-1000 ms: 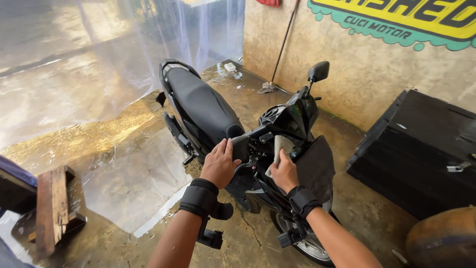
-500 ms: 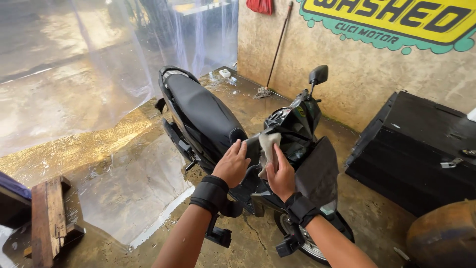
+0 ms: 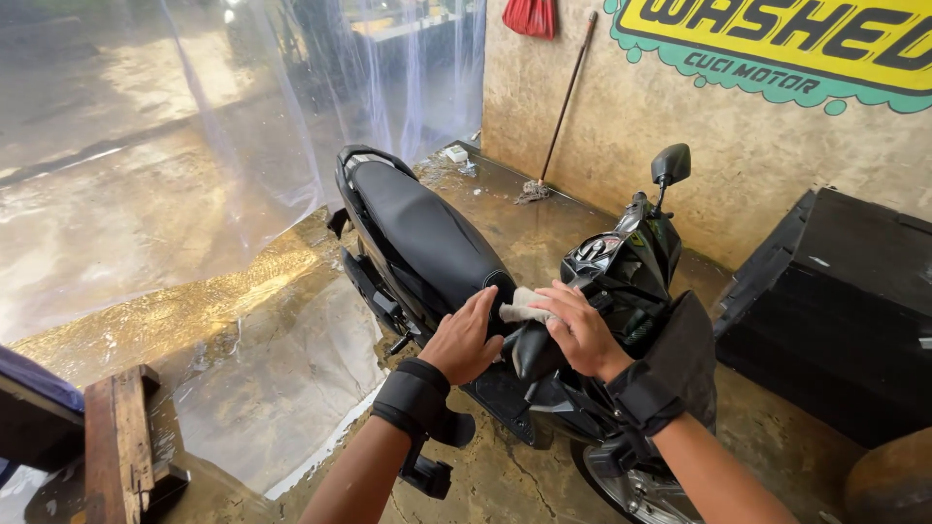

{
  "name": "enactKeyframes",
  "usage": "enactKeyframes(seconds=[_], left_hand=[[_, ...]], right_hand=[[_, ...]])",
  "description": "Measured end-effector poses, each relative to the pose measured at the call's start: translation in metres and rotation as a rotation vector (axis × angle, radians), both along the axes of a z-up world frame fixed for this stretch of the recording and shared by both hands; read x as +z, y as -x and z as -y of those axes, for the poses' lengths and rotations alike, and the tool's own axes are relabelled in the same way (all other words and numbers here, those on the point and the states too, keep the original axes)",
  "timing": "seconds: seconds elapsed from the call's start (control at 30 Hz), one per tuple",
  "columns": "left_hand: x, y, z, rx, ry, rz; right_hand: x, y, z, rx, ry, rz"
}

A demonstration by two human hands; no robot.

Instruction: The person wipes the seat, handlebars, and front fairing of a black motorcycle using a cloth. The person moves around the vehicle to clean different sections, including the dashboard and mirrors.

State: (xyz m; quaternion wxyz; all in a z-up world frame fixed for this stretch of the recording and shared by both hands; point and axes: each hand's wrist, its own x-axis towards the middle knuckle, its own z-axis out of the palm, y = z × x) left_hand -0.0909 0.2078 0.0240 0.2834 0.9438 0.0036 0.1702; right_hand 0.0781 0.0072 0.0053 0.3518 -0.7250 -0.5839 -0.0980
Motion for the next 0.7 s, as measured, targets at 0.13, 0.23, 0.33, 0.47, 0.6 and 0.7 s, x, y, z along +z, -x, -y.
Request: enactKeyframes(seconds=[0.13, 0.23, 0.33, 0.47, 0.6, 0.7], left_hand=[[-0.024, -0.029, -0.021, -0.239, -0.008, 0.141], [-0.033, -0.039, -0.018, -0.345, 0.061, 0.079], [-0.030, -0.038, -0.016, -0.359, 0.108, 0.086], [-0.025, -0.035, -0.021, -0.388, 0.217, 0.135], [-0.006, -0.030, -0.031, -0.378, 0.228, 0.144], [-0.022, -0.040, -0.041, -0.411, 0.176, 0.227]], right_hand=[[-0.003, -0.020, -0.010, 0.012, 0.091, -0.073], [0.004, -0.005, -0.008, -0.025, 0.137, -0.137], [0.014, 0.013, -0.009, -0.040, 0.107, -0.086], [0.019, 0.030, -0.009, -0.108, 0.103, -0.064], [0.028, 0.052, -0.015, -0.186, 0.091, -0.025], [0.027, 0.068, -0.020, -0.239, 0.093, -0.019]])
